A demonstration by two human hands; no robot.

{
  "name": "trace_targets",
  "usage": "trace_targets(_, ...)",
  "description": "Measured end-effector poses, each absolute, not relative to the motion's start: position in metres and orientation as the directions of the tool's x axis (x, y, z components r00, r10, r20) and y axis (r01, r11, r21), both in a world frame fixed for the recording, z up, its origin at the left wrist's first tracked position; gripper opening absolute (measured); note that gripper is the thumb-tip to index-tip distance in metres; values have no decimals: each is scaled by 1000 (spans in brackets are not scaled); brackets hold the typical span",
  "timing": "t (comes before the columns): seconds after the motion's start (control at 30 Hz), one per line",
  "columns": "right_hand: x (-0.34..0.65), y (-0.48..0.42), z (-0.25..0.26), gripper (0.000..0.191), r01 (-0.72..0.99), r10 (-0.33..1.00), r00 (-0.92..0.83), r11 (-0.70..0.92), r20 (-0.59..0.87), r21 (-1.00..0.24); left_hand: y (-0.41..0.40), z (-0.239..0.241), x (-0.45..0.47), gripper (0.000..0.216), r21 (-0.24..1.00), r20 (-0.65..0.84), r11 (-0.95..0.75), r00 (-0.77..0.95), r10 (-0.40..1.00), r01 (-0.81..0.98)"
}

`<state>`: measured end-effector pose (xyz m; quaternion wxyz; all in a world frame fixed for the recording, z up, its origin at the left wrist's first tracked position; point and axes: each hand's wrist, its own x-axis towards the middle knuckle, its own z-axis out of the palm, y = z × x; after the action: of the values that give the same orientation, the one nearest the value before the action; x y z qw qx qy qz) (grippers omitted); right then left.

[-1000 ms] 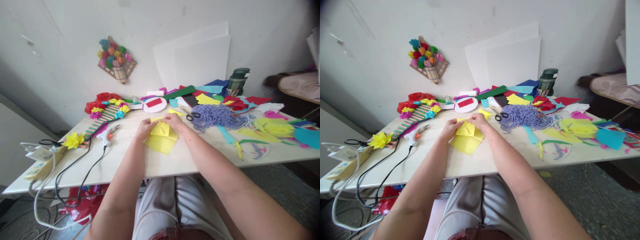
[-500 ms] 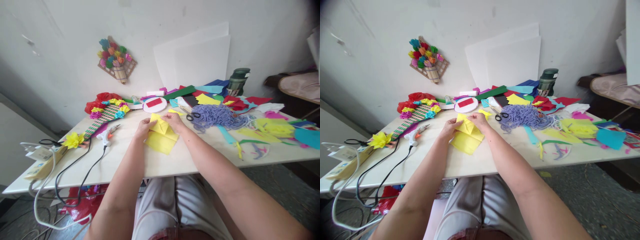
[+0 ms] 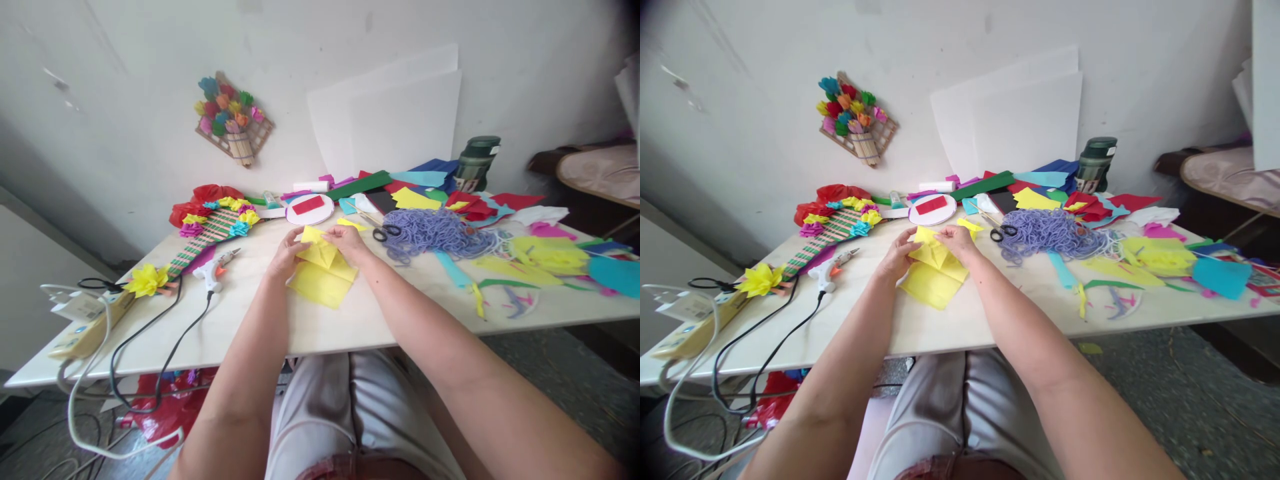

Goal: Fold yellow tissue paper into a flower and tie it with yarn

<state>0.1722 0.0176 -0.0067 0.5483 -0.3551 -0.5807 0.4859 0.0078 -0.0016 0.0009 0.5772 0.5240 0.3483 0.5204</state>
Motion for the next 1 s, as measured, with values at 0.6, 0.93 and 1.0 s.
trace_targets(0.6,172,14,-2,21,-247,973,-102,178,208,-953,-1,1,10,74,960,247,-203,244,938,-191)
trace_targets(0.93,173,15,-1,23,-225,973,-95,186,212,-956,4,-7,9,49,956,254,-217,187,949,-198)
trace_targets(1.0,173,16,-2,23,-219,973,-91,188,212,-957,5,-8,9,46,958,247,-211,180,952,-196)
